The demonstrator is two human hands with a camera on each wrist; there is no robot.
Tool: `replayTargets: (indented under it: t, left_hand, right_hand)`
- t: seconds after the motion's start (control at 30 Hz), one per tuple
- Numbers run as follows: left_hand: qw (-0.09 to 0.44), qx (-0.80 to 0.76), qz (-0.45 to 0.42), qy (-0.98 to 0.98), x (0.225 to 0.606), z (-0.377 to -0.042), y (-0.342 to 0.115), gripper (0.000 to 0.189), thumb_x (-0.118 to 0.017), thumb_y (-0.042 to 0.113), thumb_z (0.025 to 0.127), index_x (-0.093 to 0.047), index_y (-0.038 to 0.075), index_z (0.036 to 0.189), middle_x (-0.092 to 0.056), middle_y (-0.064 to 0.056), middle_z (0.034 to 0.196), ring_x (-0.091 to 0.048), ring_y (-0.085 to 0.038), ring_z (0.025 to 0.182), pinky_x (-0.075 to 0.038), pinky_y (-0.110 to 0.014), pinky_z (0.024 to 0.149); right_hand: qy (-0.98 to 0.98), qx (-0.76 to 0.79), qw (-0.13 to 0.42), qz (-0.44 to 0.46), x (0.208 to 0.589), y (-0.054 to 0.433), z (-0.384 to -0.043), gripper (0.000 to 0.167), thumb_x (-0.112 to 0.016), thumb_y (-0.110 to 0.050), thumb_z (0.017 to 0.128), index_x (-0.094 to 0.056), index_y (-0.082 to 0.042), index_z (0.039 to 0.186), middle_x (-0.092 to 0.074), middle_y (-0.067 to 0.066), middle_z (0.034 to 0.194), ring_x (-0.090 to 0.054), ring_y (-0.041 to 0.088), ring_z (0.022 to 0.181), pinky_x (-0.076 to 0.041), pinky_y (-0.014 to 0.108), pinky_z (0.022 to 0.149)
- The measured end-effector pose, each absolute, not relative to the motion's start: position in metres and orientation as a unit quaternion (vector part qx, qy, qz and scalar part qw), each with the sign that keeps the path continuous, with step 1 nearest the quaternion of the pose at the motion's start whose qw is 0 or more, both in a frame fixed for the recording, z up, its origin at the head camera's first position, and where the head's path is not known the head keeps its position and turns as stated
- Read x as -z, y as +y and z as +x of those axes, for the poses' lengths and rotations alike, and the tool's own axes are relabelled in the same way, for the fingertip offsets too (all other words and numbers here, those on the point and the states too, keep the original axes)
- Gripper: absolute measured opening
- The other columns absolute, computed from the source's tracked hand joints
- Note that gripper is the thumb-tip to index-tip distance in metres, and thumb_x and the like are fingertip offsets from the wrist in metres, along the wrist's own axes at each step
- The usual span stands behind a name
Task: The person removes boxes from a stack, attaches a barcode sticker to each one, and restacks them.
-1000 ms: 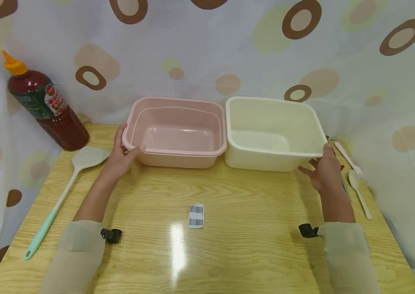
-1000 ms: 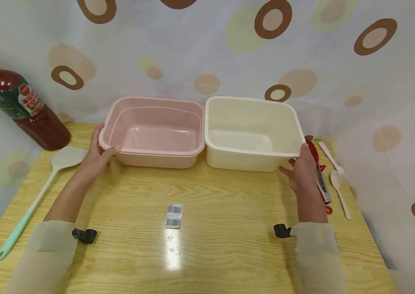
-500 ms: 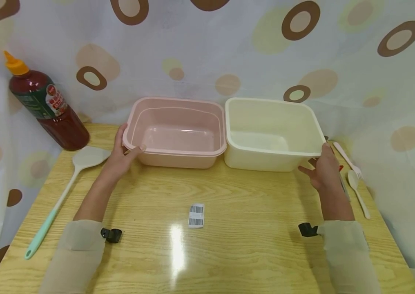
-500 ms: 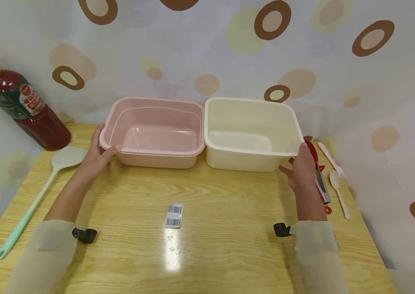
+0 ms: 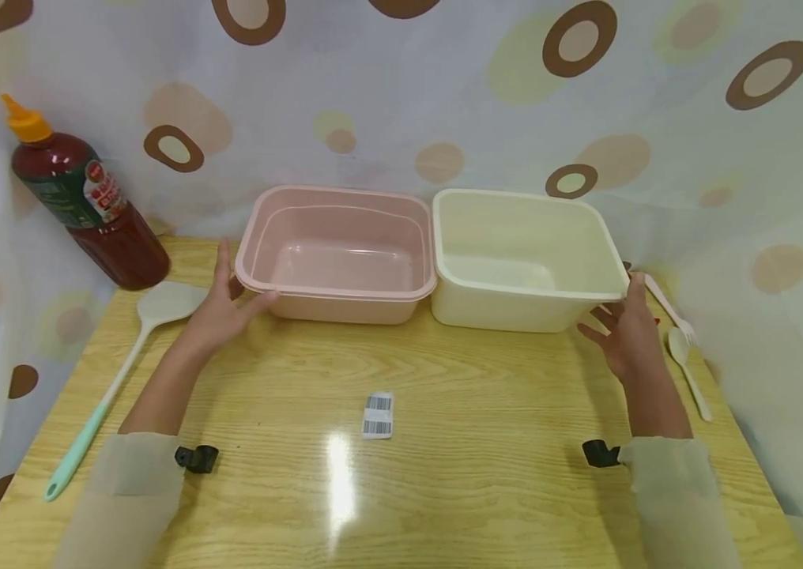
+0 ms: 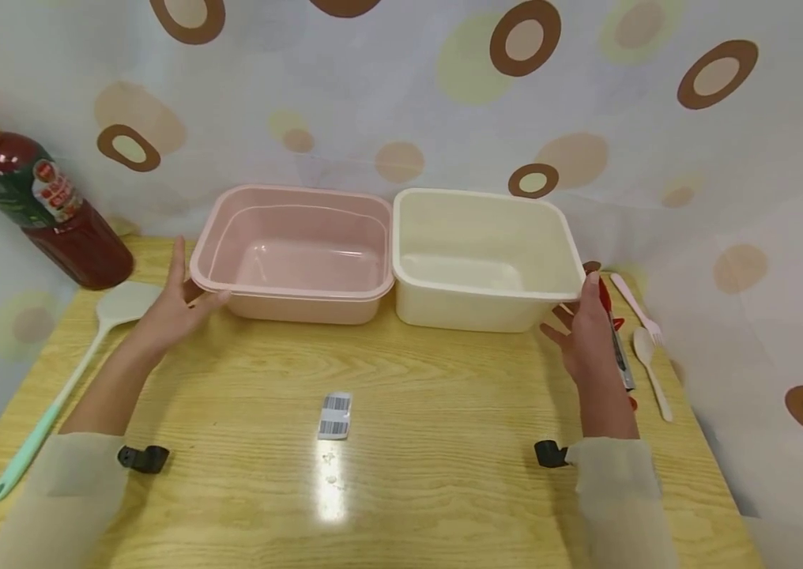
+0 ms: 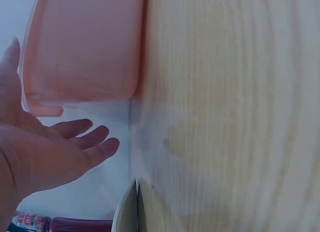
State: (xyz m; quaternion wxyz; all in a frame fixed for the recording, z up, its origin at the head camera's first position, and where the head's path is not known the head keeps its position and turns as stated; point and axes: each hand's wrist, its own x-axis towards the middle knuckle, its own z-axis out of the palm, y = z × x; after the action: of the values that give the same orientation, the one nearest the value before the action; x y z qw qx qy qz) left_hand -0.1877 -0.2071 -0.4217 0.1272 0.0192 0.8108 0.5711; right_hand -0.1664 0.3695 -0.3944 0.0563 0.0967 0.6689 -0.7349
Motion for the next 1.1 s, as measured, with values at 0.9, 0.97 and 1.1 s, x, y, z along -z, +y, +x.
replayTargets:
  t: [0.9, 0.97, 1.1]
  left_hand:
    - [0.222, -0.351, 0.22, 0.883, 0.435, -0.123, -0.167, 0.105, -0.073, 0.06, 0.086, -0.02, 0.01, 0.163, -0.021, -0.018, 0.168, -0.022, -0.042, 0.154, -0.024, -0.062, 0.121]
    - [0.22, -0.348, 0.232, 0.882, 0.438, -0.123, -0.157, 0.105, -0.074, 0.062, 0.084, -0.022, 0.017, 0.163, -0.023, -0.014, 0.168, -0.024, -0.039, 0.154, -0.026, -0.059, 0.121]
    - [0.207, -0.328, 0.258, 0.885, 0.442, -0.125, -0.136, 0.103, -0.075, 0.065, 0.08, -0.028, 0.024, 0.162, -0.029, -0.011, 0.167, -0.028, -0.035, 0.154, -0.028, -0.056, 0.122]
  right_hand:
    - [0.854, 0.472, 0.211, -0.057, 0.431, 0.333, -0.122, 0.071, -0.024, -0.049, 0.111, -0.014, -0.001, 0.162, -0.017, 0.026, 0.167, -0.013, 0.049, 0.154, -0.018, 0.068, 0.119]
    - [0.862, 0.455, 0.211, -0.078, 0.434, 0.322, -0.122, 0.068, -0.031, -0.046, 0.111, -0.018, -0.003, 0.162, -0.02, 0.023, 0.167, -0.014, 0.047, 0.154, -0.018, 0.069, 0.119]
    - [0.877, 0.414, 0.214, -0.112, 0.442, 0.296, -0.122, 0.067, -0.045, -0.046, 0.108, -0.027, -0.009, 0.161, -0.028, 0.016, 0.166, -0.023, 0.043, 0.153, -0.027, 0.064, 0.118]
